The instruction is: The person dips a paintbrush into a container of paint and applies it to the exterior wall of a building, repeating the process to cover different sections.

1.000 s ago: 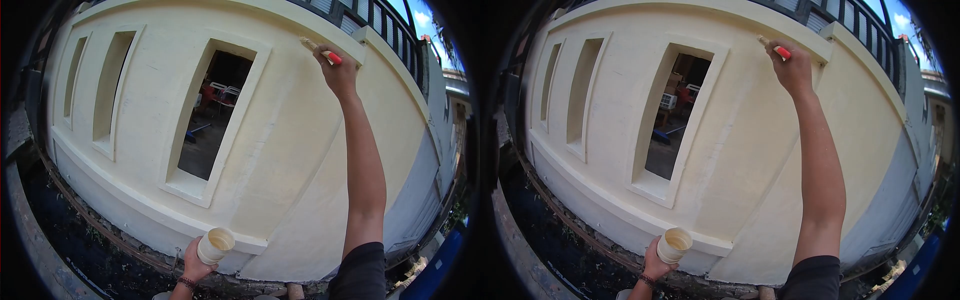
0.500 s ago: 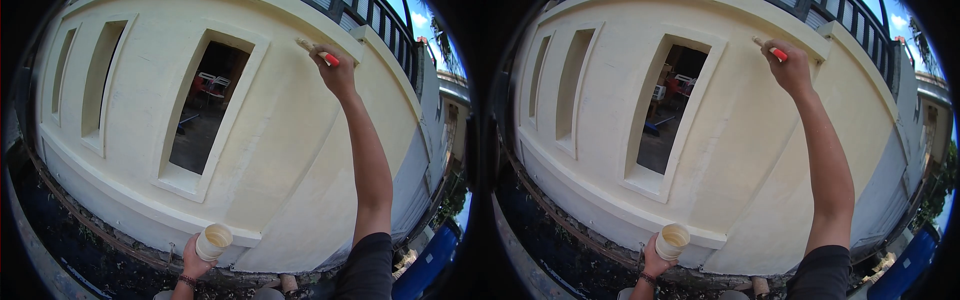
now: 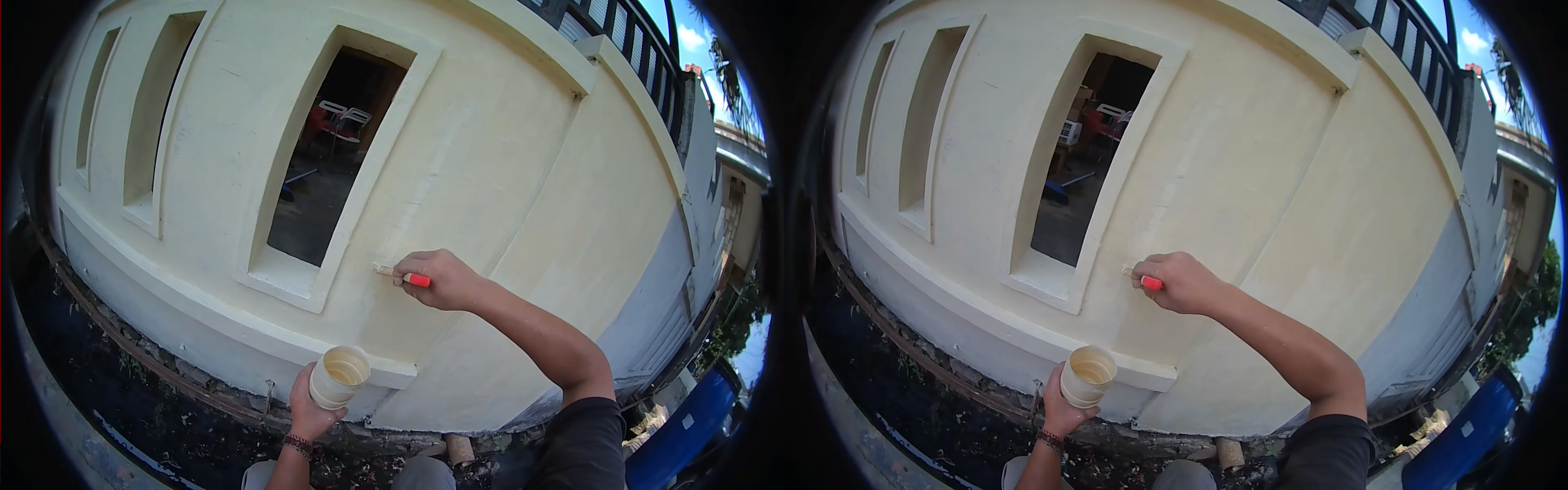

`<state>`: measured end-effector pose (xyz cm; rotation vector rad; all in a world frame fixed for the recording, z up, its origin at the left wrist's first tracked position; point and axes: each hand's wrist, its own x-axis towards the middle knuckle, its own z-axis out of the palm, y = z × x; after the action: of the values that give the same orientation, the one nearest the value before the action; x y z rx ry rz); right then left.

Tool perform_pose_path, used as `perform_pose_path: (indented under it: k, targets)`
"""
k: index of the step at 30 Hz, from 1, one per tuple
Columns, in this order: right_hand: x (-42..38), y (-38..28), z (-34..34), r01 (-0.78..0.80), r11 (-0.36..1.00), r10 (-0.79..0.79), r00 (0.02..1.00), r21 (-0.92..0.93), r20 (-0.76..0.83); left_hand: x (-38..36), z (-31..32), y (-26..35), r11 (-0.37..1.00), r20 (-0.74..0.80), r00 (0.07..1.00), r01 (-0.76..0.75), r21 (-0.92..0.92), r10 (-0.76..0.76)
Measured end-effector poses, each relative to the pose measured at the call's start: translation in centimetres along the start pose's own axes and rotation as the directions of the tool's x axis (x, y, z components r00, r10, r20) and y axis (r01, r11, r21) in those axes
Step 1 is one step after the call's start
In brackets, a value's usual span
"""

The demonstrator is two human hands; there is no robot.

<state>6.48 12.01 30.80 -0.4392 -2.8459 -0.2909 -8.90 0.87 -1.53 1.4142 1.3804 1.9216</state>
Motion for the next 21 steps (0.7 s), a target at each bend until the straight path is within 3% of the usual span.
perform_pose_path:
  k: [1, 2, 3, 4, 5, 6, 7, 9, 11, 12, 14, 15, 17, 18, 19, 20, 21]
  targets:
    - [1.1, 0.8, -2.5, 0.005, 0.999, -0.001, 0.997, 0.048, -0.077, -0.2, -0.1, 0.1, 1.0, 0.006, 1.0, 0.011, 0.006, -0.011]
    - [2.6, 2.6, -5.9, -0.027, 1.0, 0.024, 0.988, -0.016, -0.15, -0.1, -0.1, 0.5, 1.0, 0.024, 0.999, 0.023, -0.013, -0.023]
    - [3.9, 3.0, -9.9, -0.272, 0.95, 0.303, 0.92, 0.15, -0.25, 0.0, -0.1, 0.8, 0.999, 0.039, 0.999, 0.032, -0.035, -0.031]
    - [5.1, 3.9, -13.7, -0.24, 0.964, 0.265, 0.876, 0.11, -0.404, 0.2, -0.1, 0.8, 0.999, 0.037, 0.999, 0.038, -0.033, -0.037]
    - [6.1, 4.9, -17.4, -0.195, 0.98, 0.142, 0.828, -0.041, -0.543, 0.2, 0.0, 0.6, 0.999, 0.035, 0.999, 0.024, -0.029, -0.023]
    - [7.7, 5.3, -22.4, -0.205, 0.91, -0.098, 0.737, -0.359, -0.669, -0.1, 0.0, 0.4, 1.0, 0.034, 0.999, 0.015, -0.017, -0.015]
    - [8.4, 6.0, -23.2, -0.133, 0.816, -0.338, 0.68, -0.562, -0.651, 0.0, -0.1, 0.4, 1.0, 0.03, 0.999, 0.017, -0.013, -0.017]
    - [8.4, 6.7, -21.0, -0.149, 0.828, -0.293, 0.707, -0.541, -0.643, 0.0, -0.2, 0.6, 0.997, 0.015, 0.998, -0.064, 0.051, 0.063]
    - [6.1, 6.7, -13.6, -0.068, 0.704, -0.354, 0.829, -0.707, -0.433, 0.0, -0.4, 0.8, 0.998, 0.012, 0.999, -0.042, 0.037, 0.041]
    - [4.1, 5.5, -8.6, -0.022, 0.708, -0.297, 0.897, -0.706, -0.326, 0.0, -0.4, 0.9, 0.999, 0.004, 1.0, -0.026, 0.023, 0.026]
    - [0.2, 2.7, 0.1, 0.192, 0.801, -0.233, 0.972, -0.566, 0.0, -0.1, -0.4, 0.4, 0.998, 0.009, 0.999, -0.039, 0.058, 0.038]
    - [-0.4, 0.9, 1.7, 0.221, 0.918, -0.185, 0.973, -0.329, 0.14, 0.0, -0.4, 0.2, 0.993, 0.012, 0.998, -0.057, 0.101, 0.056]
    - [0.7, 0.9, -0.4, 0.02, 1.0, -0.018, 0.997, -0.024, 0.079, 0.0, -0.5, 1.0, 0.997, 0.012, 0.999, -0.041, 0.064, 0.04]
    - [2.1, 2.5, -3.7, 0.001, 0.998, -0.006, 0.997, -0.063, -0.081, -0.1, -0.5, 1.3, 1.0, 0.008, 1.0, -0.019, 0.024, 0.019]
    - [3.7, 2.9, -8.1, -0.335, 0.93, 0.36, 0.914, 0.151, -0.185, -0.2, -0.5, 1.3, 1.0, 0.008, 1.0, -0.016, 0.026, 0.015]
    - [4.9, 3.9, -12.7, -0.289, 0.94, 0.335, 0.885, 0.181, -0.324, -0.2, -0.6, 1.3, 0.999, 0.009, 0.999, -0.033, 0.021, 0.033]
    - [5.9, 4.8, -16.6, -0.217, 0.972, 0.231, 0.822, 0.09, -0.521, -0.1, -0.6, 1.3, 0.998, 0.006, 0.999, -0.054, 0.015, 0.054]
